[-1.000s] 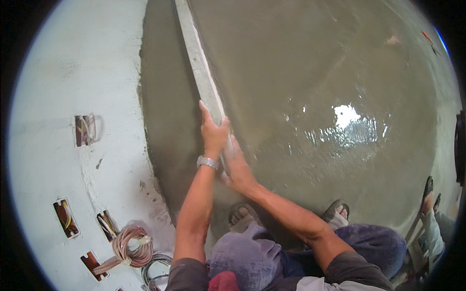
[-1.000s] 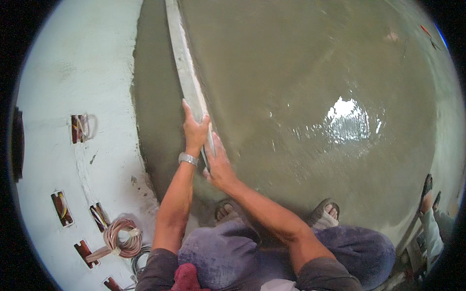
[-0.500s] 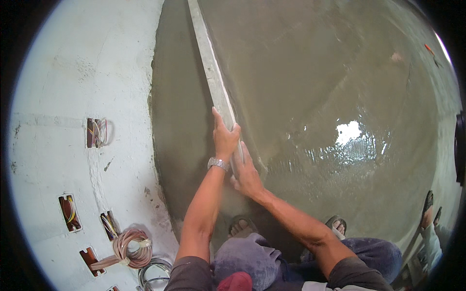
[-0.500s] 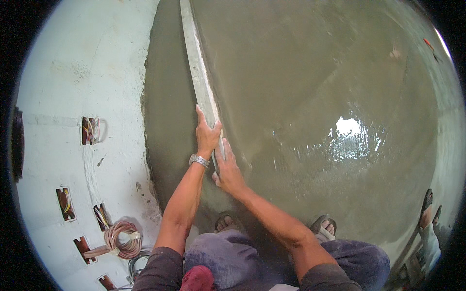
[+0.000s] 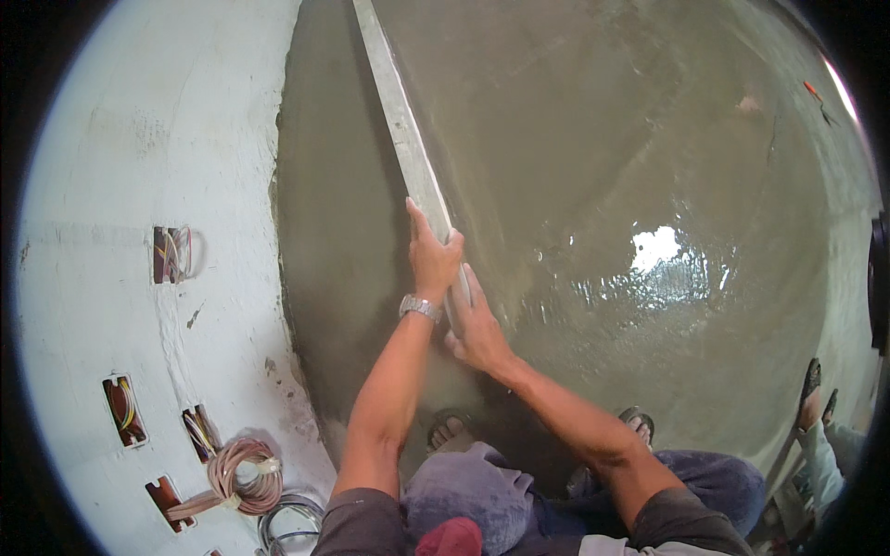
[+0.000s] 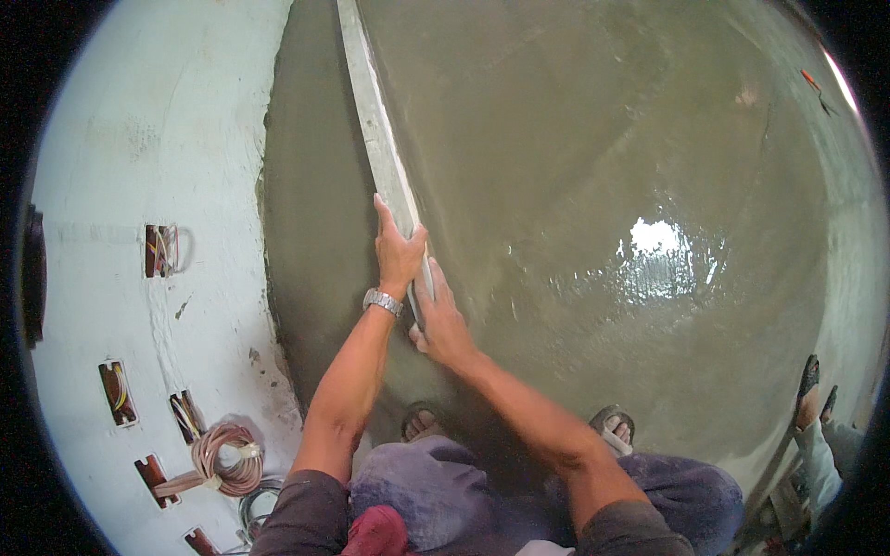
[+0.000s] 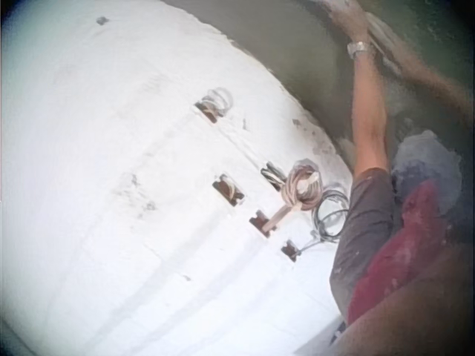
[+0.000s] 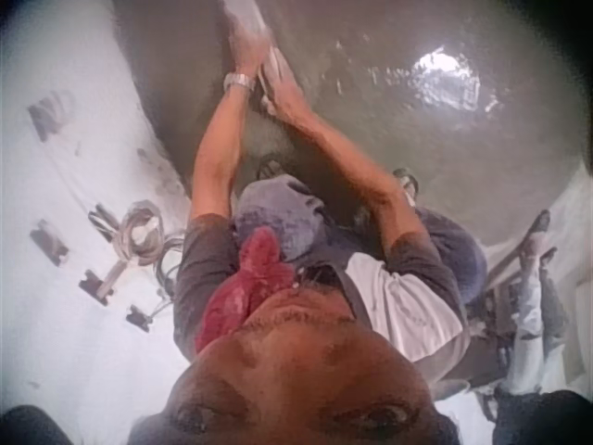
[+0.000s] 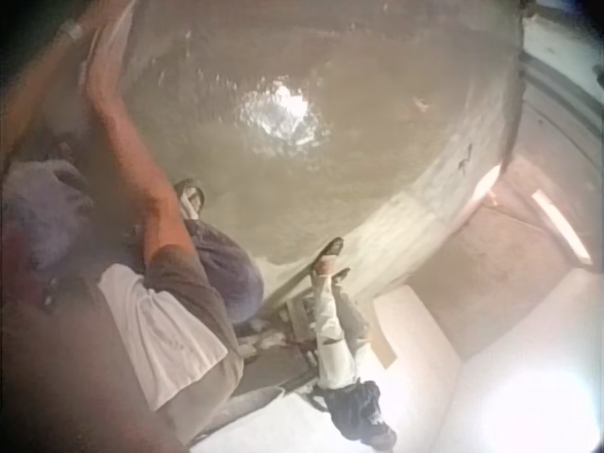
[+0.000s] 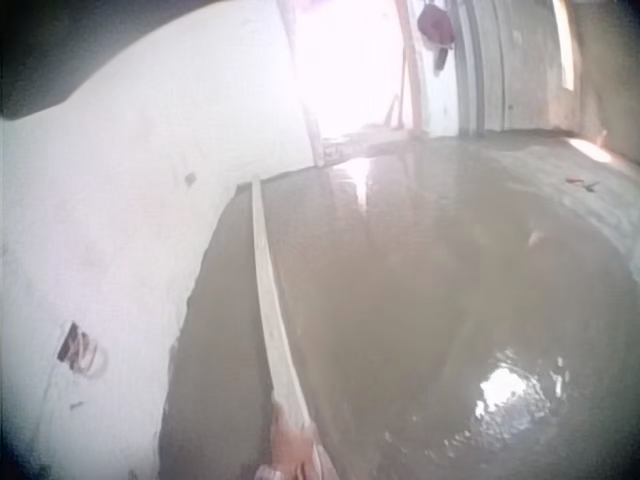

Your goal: The person uses a long straightedge to level and smooth a wet concrete floor. They repeatedly drag the straightedge across the surface to flatten high spots and fill low areas, occasionally using a trowel to fill gaps. The person works across the room, moving the straightedge in various directions to achieve a flat surface.

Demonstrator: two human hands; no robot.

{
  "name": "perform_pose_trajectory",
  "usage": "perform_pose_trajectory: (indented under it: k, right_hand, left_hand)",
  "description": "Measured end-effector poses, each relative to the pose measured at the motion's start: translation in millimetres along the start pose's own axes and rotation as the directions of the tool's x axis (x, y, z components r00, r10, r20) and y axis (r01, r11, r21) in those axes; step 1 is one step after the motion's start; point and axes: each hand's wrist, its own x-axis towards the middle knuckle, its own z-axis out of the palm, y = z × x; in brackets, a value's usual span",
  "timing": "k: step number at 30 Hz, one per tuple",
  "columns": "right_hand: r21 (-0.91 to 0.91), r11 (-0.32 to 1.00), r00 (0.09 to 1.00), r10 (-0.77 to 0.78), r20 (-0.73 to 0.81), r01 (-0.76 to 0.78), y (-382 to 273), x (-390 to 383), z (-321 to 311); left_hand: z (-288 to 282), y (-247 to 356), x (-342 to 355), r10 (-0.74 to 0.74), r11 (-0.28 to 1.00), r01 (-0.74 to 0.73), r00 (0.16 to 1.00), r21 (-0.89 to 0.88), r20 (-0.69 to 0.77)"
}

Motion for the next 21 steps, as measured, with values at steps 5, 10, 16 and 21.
perform_pose_trajectory:
  k: [5, 10, 16, 21]
  right_hand:
    - [-0.058, 0.998, 0.999, 0.027, 0.021, -0.026, 2, -28, -5]
    - [-0.096, 0.994, 0.999, -0.053, 0.006, 0.053, 10, -37, -18]
    - [-0.099, 0.994, 0.998, -0.052, -0.035, 0.049, 19, -2, -28]
    - [-0.097, 0.995, 1.000, -0.016, -0.010, 0.015, 16, -39, -30]
  left_hand:
    - [12, -6, -34, 0.066, 0.997, -0.064, 0.997, 0.045, -0.032]
    - [17, 12, -43, 0.080, 0.997, -0.080, 0.996, 0.013, -0.043]
    - [21, 26, 3, -0.069, 0.995, 0.074, 0.995, -0.071, 0.070]
    - [23, 30, -42, -0.067, 0.996, 0.071, 0.995, -0.054, 0.074]
